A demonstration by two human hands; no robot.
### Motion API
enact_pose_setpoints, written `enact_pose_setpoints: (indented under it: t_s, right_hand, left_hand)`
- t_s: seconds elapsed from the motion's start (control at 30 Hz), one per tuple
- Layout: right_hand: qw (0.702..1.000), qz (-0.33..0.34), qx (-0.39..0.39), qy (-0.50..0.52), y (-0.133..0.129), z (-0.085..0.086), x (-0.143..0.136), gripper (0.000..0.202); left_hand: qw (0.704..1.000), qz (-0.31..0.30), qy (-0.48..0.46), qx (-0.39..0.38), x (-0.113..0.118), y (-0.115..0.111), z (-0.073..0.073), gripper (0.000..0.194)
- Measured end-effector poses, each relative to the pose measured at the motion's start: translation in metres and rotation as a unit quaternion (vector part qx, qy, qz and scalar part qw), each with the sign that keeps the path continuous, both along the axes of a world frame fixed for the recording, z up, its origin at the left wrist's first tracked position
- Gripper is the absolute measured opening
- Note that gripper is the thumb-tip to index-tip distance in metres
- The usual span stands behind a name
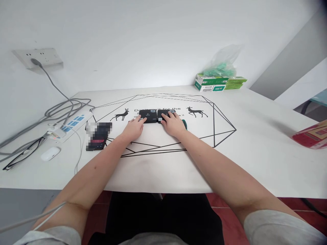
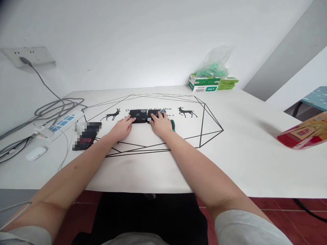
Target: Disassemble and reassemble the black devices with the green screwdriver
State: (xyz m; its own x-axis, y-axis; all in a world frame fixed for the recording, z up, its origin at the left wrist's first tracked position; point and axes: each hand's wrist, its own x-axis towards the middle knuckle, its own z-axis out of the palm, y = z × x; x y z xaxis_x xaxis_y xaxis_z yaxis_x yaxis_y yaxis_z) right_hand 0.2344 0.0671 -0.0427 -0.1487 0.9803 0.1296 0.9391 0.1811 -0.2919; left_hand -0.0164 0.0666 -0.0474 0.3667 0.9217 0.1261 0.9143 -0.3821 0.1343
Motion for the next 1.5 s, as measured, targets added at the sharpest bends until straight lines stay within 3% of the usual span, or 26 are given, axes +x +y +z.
enact_pose_setpoints:
  t_s: [0.13,0.4,0.73,0.93,1.27,1.4,1.5]
  right_hand:
    - [0.999,0.020,-0.028,0.006,0.006,-0.002,0.004,0.066]
    - [0.996,0.088,0.004,0.025,0.026,-0.010,0.018,0.048]
    - [0.990,0.137,0.012,0.030,0.034,-0.014,0.029,0.051]
    - [0.988,0.152,0.018,0.029,0.036,-0.012,0.033,0.050]
    - [0.981,0.193,-0.009,-0.016,0.008,0.018,0.030,0.042]
    - [0.984,0.176,-0.019,-0.023,-0.006,0.021,0.030,0.040]
    - [0.990,0.138,-0.027,-0.018,-0.002,0.015,0.031,0.066]
  left_hand:
    - [0.999,0.000,-0.024,-0.026,-0.004,0.001,0.003,0.059]
    - [0.998,0.002,-0.034,-0.045,-0.006,-0.001,0.011,0.060]
    - [0.998,0.007,-0.038,-0.040,-0.003,0.000,0.009,0.061]
    - [0.997,0.005,-0.056,-0.060,0.005,0.000,0.016,0.064]
    - [0.996,-0.053,-0.049,-0.046,-0.012,-0.002,0.022,0.057]
    - [0.995,-0.071,-0.066,-0.037,-0.018,-0.005,0.020,0.052]
    - [0.994,-0.072,-0.078,-0.005,-0.017,-0.004,0.015,0.047]
